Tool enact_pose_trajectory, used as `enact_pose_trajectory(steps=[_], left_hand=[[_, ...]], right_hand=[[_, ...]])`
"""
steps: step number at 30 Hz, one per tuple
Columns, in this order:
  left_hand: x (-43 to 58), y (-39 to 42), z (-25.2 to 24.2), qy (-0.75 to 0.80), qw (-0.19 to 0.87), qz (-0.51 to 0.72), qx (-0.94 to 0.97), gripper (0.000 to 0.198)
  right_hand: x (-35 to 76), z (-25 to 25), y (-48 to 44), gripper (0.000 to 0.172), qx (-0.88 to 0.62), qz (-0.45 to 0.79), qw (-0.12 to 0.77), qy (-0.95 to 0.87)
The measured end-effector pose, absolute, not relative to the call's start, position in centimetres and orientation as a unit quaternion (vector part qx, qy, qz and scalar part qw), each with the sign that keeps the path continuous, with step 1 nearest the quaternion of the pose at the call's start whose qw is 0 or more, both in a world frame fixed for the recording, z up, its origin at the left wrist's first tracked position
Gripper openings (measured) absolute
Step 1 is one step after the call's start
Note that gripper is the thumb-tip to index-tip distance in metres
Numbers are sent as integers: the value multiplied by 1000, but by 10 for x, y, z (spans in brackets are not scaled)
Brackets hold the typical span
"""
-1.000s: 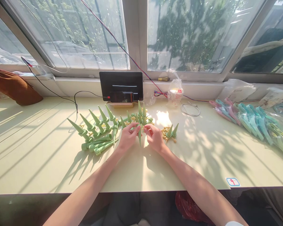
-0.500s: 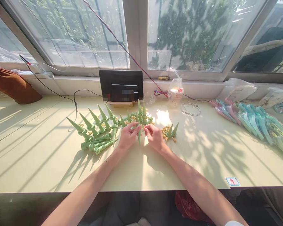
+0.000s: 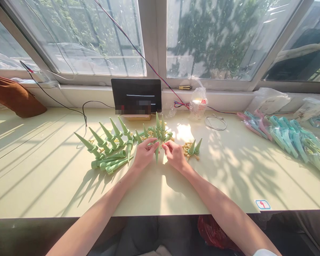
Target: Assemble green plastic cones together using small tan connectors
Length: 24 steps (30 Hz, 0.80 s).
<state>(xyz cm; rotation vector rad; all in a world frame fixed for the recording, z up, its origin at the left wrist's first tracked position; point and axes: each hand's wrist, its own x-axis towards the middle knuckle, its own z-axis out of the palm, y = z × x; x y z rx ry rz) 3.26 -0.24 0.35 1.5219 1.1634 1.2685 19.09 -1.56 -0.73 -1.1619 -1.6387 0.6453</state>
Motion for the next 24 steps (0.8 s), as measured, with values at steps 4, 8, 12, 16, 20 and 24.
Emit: enact_pose_trajectory(steps=[4, 8, 12, 16, 20, 24], left_hand=[[32, -2, 2, 456, 419, 500, 605, 37], [32, -1, 2, 450, 416, 502, 610, 35], [32, -1, 3, 449, 414, 499, 615, 35], [33, -2, 2, 450, 411, 498, 617, 34], [33, -3, 3, 455, 402, 497, 621, 32], [34, -3, 6, 465, 376, 497, 628, 28]], right_hand=[[191, -7, -16, 31, -489, 258, 487, -677], [191, -8, -15, 33, -494, 251, 481, -679], [191, -9, -15, 35, -500, 240, 476, -682], [191, -9, -15, 37, -500, 239, 475, -683], [190, -7, -16, 38, -500, 235, 478, -683], [189, -7, -15, 30, -500, 240, 488, -674]])
